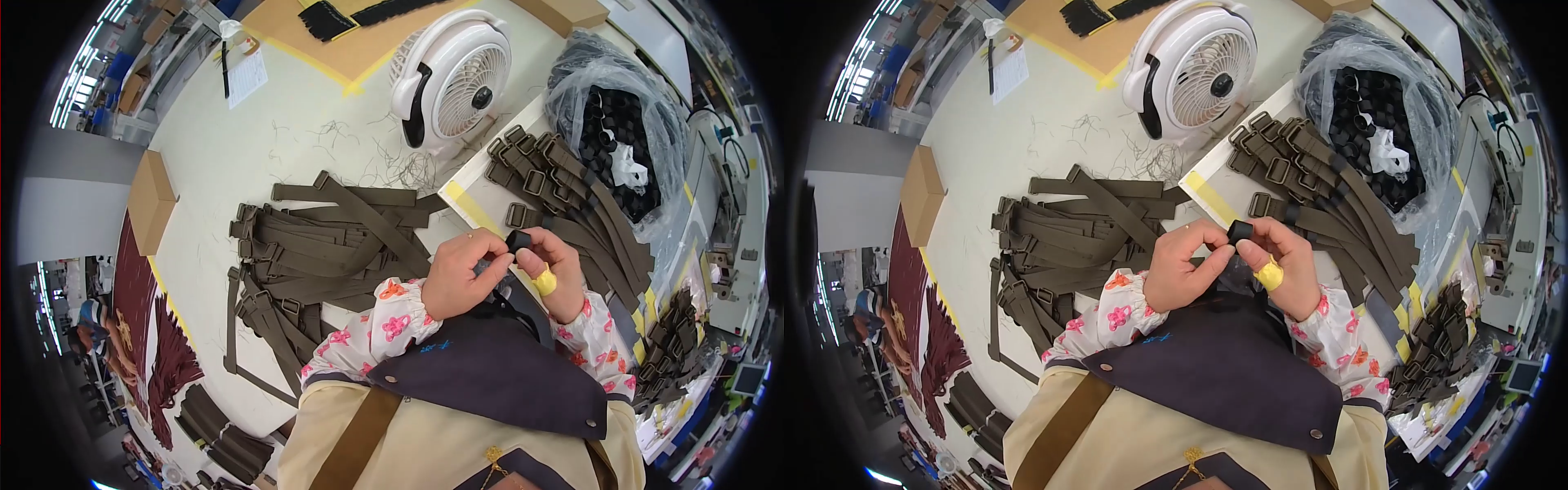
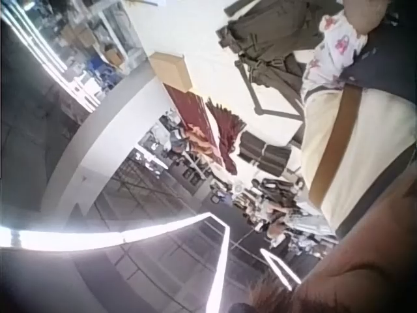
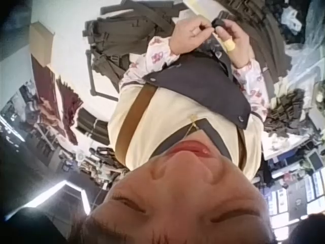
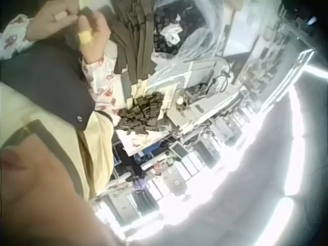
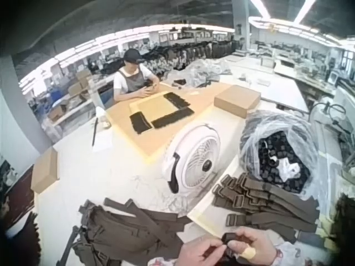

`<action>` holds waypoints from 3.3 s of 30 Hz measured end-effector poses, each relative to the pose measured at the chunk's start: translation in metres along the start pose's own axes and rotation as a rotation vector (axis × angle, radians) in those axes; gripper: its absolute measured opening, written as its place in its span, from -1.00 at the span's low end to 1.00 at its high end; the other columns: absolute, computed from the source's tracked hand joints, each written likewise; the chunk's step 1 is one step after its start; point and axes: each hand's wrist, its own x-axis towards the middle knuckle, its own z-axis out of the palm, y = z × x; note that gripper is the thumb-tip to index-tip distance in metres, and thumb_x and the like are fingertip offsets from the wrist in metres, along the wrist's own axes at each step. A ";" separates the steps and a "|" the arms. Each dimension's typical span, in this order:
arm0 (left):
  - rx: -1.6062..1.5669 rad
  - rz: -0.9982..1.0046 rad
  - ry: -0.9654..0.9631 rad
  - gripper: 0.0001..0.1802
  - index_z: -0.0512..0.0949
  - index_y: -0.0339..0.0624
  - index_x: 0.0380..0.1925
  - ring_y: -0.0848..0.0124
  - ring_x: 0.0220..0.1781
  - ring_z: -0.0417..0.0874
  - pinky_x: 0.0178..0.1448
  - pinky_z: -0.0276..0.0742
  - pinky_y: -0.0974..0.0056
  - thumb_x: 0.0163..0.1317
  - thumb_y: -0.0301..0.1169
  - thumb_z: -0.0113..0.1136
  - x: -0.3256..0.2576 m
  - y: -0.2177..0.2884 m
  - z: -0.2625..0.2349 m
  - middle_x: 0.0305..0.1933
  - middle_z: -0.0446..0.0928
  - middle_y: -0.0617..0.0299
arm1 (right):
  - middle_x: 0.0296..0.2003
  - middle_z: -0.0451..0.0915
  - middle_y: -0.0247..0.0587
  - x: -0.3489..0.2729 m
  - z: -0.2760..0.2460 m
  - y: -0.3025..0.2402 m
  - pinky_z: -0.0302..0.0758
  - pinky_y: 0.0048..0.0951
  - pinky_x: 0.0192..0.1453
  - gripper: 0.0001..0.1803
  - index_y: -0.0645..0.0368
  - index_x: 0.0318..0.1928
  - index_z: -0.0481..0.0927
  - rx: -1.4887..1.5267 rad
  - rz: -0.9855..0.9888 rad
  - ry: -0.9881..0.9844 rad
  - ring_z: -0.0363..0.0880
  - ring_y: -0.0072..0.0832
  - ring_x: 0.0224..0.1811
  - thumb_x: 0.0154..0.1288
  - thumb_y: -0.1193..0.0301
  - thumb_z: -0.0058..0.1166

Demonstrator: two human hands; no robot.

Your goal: Manual assembly of plastic adjusters onto webbing straps at a workbench.

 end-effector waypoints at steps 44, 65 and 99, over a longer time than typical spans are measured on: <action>0.512 0.465 -0.441 -0.73 0.50 -0.12 -0.39 0.33 -0.49 0.49 -0.46 0.35 0.29 -0.16 -0.42 0.33 0.021 -0.041 -0.079 -0.35 0.49 0.26 | -0.33 0.52 -0.24 0.014 0.031 0.040 0.54 -0.53 -0.19 -0.89 0.27 -0.37 0.40 0.376 0.219 -0.019 0.58 -0.48 -0.23 0.18 0.52 0.05; 0.515 0.707 -0.666 -0.77 0.49 -0.11 -0.38 0.42 -0.51 0.47 -0.50 0.39 0.36 -0.06 -0.34 0.28 0.008 0.002 -0.061 -0.38 0.47 0.31 | -0.35 0.60 -0.02 0.007 -0.001 0.045 0.56 -0.60 -0.36 -0.74 0.31 -0.21 0.45 0.441 0.570 -0.578 0.61 -0.47 -0.46 0.26 0.32 0.01; 0.737 0.613 -0.493 -0.53 0.47 0.06 -0.04 0.19 0.22 0.29 0.18 0.17 -0.12 -0.05 -0.32 0.25 0.072 -0.050 0.128 0.20 0.27 0.16 | -0.45 0.52 -0.12 0.036 -0.231 0.026 0.48 -0.31 -0.36 -0.83 0.20 -0.44 0.50 -1.504 -0.051 0.644 0.57 -0.22 -0.37 0.03 0.36 0.14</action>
